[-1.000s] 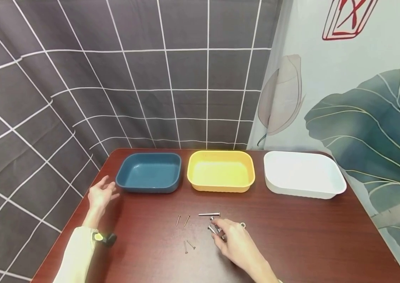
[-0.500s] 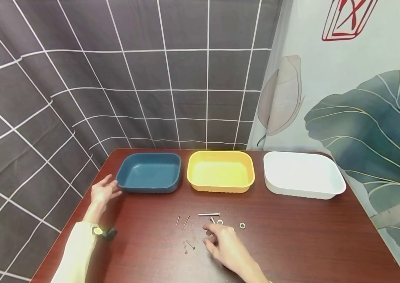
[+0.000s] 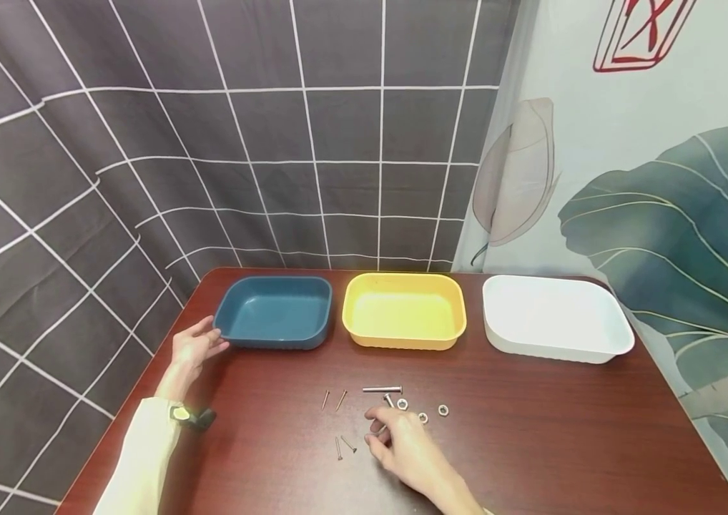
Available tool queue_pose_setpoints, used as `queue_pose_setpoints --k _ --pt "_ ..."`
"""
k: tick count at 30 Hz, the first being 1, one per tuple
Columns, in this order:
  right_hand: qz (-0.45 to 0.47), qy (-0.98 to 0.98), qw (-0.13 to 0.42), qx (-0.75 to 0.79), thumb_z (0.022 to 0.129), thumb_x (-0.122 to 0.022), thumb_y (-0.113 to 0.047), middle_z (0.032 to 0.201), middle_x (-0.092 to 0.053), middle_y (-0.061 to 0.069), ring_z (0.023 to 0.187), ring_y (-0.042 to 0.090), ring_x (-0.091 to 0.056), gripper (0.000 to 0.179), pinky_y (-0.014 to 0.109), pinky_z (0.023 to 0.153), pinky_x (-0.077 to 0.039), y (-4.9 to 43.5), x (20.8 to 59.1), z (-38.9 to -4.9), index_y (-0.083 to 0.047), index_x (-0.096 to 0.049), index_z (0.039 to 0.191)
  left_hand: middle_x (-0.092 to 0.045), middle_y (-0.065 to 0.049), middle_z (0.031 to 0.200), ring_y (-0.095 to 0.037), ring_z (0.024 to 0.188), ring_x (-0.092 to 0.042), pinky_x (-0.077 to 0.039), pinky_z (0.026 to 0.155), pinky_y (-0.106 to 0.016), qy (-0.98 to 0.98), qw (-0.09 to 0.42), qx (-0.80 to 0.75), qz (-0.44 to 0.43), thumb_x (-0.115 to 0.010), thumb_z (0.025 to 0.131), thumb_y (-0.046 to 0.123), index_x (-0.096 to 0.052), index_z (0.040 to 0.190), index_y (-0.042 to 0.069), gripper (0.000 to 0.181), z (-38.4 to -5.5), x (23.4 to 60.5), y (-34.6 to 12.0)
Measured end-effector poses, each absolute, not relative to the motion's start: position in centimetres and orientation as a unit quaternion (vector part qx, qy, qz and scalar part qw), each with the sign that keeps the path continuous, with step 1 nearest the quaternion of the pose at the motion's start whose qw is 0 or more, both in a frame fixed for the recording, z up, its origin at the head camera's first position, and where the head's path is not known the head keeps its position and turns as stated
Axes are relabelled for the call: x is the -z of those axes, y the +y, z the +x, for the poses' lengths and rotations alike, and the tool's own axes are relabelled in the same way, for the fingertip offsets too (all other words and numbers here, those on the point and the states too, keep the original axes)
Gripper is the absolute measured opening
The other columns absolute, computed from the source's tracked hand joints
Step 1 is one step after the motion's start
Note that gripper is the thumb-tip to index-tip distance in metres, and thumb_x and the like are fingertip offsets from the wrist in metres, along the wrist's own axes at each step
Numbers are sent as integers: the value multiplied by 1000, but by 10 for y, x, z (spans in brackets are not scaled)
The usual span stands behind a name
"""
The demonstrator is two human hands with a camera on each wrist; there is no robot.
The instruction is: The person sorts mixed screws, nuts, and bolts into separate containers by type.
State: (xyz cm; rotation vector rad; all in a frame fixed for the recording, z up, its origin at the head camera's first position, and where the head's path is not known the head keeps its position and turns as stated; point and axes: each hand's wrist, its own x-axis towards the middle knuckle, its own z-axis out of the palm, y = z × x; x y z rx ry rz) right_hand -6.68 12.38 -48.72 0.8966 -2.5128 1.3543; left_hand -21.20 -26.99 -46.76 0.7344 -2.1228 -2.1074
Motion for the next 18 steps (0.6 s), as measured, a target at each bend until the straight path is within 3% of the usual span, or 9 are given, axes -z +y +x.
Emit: queue_pose_setpoints --k 5,11,18 --pt "269 -847 48 -456 80 -73 7 76 -65 -6 65 -1 -59 20 14 55 -54 116 489 -67 3 -67 99 -53 -22 108 -7 60 -67 -62 71 -25 -677 31 693 247 -54 96 -9 -41 150 -1 57 -213 469 -270" --pt "196 -859 9 -473 81 -74 3 76 -66 -4 63 1 -61 16 18 55 -56 108 493 -65 2 -66 95 -51 -27 121 -7 60 -67 -62 69 -22 -663 32 704 251 -53 95 -10 -40 151 -1 58 -214 470 -271" --pt "167 -868 10 -468 77 -76 4 73 -64 -3 62 4 -60 16 21 55 -56 101 497 -66 0 -66 89 -48 -29 131 -6 59 -67 -61 69 -20 -665 31 702 251 -52 96 -8 -40 151 0 57 -214 470 -271"
